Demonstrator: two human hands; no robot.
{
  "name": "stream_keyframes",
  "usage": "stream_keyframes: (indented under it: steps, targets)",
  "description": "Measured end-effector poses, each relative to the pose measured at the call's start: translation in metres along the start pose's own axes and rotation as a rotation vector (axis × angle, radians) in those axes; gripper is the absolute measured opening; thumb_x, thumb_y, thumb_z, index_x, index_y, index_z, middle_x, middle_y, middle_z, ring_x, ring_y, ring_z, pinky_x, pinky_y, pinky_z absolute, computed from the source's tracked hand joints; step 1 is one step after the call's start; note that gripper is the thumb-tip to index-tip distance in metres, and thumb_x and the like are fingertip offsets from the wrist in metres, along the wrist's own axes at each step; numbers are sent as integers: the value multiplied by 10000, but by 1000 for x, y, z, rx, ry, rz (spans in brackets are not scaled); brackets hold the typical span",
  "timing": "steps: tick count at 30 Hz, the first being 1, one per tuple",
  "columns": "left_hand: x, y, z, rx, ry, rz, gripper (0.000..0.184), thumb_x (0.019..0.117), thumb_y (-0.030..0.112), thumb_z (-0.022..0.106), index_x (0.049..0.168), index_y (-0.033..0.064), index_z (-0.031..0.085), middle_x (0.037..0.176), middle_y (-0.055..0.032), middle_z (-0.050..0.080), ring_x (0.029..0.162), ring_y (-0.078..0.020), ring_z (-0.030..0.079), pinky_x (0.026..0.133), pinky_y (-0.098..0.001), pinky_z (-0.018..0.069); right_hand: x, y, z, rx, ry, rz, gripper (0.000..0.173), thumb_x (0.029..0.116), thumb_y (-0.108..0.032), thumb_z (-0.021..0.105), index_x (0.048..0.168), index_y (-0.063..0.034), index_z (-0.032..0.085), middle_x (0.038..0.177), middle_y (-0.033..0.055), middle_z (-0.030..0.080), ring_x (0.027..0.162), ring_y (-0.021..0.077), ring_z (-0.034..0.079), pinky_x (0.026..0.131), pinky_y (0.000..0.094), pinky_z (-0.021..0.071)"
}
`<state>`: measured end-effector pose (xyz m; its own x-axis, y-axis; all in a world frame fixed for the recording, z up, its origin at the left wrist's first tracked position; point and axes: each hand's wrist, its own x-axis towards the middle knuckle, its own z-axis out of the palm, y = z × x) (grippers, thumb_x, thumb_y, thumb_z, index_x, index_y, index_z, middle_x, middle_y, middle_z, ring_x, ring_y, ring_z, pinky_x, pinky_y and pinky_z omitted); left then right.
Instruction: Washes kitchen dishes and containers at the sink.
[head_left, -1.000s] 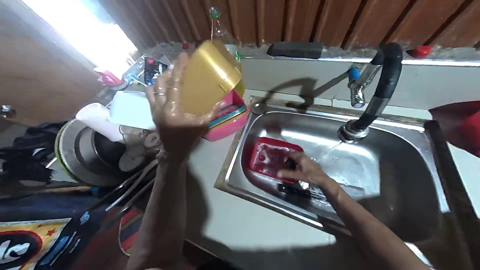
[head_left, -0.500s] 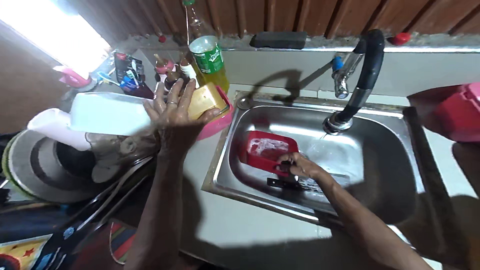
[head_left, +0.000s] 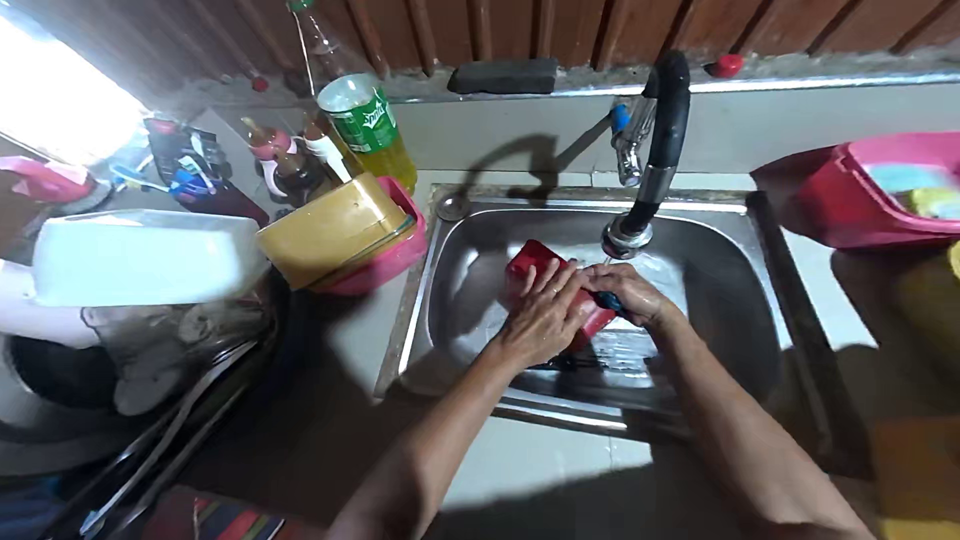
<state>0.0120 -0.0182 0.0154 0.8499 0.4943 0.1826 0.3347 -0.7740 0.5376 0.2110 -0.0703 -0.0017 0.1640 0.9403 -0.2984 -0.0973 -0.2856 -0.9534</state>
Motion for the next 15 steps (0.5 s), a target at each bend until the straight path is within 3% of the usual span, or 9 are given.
stream_keyframes:
  steps: [2,4,5,7,8,9,10,12,15]
  targets:
    - [12,-10,17,70,-32,-28,540,1103,419,352,1586,186,411,1653,-25,358,1562,-298,217,1213,-690,3,-10,-13,-12,-65,-20,-33,188,995,-18,518,947,-37,698,776,9,688,641,60,624,598,239,541]
    - [23,-20,19,63,29,-37,482,1081,444,410,1545,330,476,1611,-28,422,1513,-357,302,1154,-765,100,-20,-21,-29,-108,-14,-77,194,973,-17,544,893,-51,718,747,3,692,610,52,613,564,227,528]
    - [29,-24,15,-7,27,-93,480,1072,469,435,1527,330,500,1629,-42,392,1516,-362,292,1162,-725,176,-24,-23,-38,-127,-24,-94,182,957,-18,559,890,-50,726,739,4,693,599,53,611,555,228,528]
    - [35,-34,4,-331,35,-227,600,1048,487,509,1555,173,442,1647,-95,347,1491,-295,366,1188,-564,338,-33,-27,-53,-145,-59,-125,169,915,-34,581,853,-69,734,703,-5,688,565,47,595,530,220,515]
    - [34,-40,-1,-531,28,-276,706,1025,489,550,1606,158,323,1634,-90,367,1452,-248,427,1170,-494,392,-36,-28,-57,-140,-80,-143,163,885,-54,595,822,-93,740,679,-18,687,543,36,587,513,211,506]
    - [33,-42,-3,-705,21,-331,719,1007,458,597,1600,161,322,1556,-105,473,1363,-238,524,1109,-472,457,-38,-28,-59,-125,-104,-154,155,863,-66,611,794,-110,744,666,-23,688,534,32,587,505,209,502]
    - [32,-42,-3,-835,22,-366,628,992,409,626,1520,124,439,1393,-115,609,1212,-217,622,1024,-447,516,-36,-28,-60,-106,-123,-155,143,838,-71,636,765,-122,748,655,-24,693,529,30,593,497,209,503]
    - [34,-43,2,-983,30,-383,484,951,306,654,1343,51,528,1130,-113,685,979,-179,675,887,-395,568,-28,-25,-61,-97,-122,-164,102,813,-86,691,735,-131,738,659,-26,693,543,33,599,506,218,508]
    - [31,-38,6,-1070,183,-545,398,927,263,720,1239,39,620,1035,-119,715,915,-202,693,832,-402,586,-9,-16,-65,-87,209,-285,111,916,-166,656,825,-115,695,738,-40,668,603,42,576,569,244,515]
